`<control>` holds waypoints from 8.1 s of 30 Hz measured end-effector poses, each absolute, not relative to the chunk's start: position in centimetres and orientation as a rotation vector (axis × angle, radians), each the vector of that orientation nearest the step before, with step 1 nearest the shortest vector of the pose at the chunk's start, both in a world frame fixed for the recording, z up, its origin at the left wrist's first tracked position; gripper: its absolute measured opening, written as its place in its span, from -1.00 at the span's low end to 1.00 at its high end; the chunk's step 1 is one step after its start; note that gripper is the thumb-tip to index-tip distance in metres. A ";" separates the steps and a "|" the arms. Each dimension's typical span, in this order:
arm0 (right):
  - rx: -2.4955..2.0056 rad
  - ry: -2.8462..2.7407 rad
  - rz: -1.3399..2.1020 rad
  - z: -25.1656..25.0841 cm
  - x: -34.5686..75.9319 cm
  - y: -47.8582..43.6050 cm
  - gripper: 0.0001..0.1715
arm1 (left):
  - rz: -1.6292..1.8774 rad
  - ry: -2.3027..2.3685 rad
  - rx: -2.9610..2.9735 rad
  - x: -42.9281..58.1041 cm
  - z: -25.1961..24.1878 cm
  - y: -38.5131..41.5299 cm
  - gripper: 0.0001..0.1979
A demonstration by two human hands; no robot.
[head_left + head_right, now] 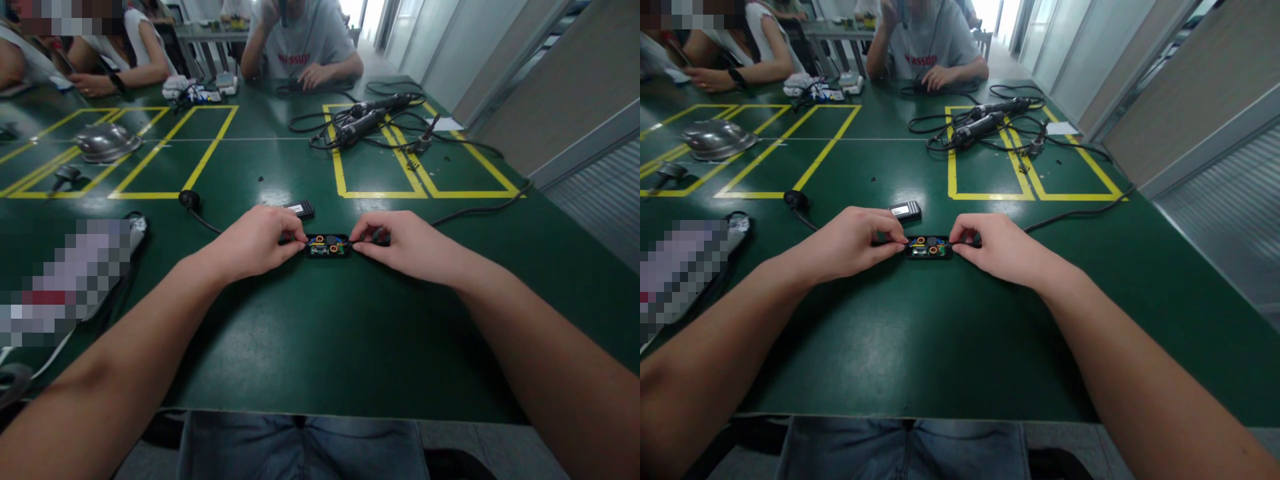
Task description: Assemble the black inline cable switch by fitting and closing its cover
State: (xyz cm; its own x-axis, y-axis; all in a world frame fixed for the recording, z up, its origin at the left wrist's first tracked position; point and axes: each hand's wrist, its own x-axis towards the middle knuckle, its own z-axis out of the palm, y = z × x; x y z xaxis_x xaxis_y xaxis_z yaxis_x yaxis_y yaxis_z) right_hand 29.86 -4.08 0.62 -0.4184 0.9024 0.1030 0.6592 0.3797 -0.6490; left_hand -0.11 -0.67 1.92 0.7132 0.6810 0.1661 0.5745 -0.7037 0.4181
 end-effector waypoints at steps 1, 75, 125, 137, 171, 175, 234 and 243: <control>-1.339 -2.195 0.727 0.6 29.8 -4.1 -0.89 | 0.440 0.992 2.588 0.0 1.9 -0.7 -0.89; -1.211 -2.219 0.545 -0.5 29.1 -4.3 -0.67 | 0.539 0.995 2.562 0.9 0.8 -1.4 -0.63; -1.366 -2.279 0.415 -0.9 28.3 -5.2 0.02 | 0.507 0.927 2.559 1.4 0.3 -2.0 -0.59; -1.473 -2.289 0.376 -0.2 28.2 -5.1 -0.68 | 0.743 1.537 2.400 -0.1 -0.7 0.3 -0.59; -1.259 -2.152 0.477 0.2 28.9 -4.8 -0.91 | 0.623 1.084 2.501 0.8 1.6 -1.5 -0.74; -1.250 -2.058 0.418 -0.8 29.1 -4.3 -0.82 | 0.671 1.163 2.528 0.6 1.1 -1.0 -0.71; -1.202 -2.167 0.437 -0.7 28.1 -5.1 -0.86 | 0.521 1.020 2.693 0.6 1.9 -2.3 -0.63; -1.191 -2.251 0.472 -0.1 28.3 -5.1 -0.90 | 0.427 0.994 2.682 0.9 2.6 -2.7 -0.67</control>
State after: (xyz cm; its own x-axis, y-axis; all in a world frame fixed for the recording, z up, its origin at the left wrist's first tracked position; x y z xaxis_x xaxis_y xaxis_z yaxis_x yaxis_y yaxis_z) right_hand 28.33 -5.13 -0.12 -0.4601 0.8355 0.3003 0.6446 0.5470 -0.5342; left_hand 0.91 -2.71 2.60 0.7245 0.6641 0.1849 0.5909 -0.7364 0.3295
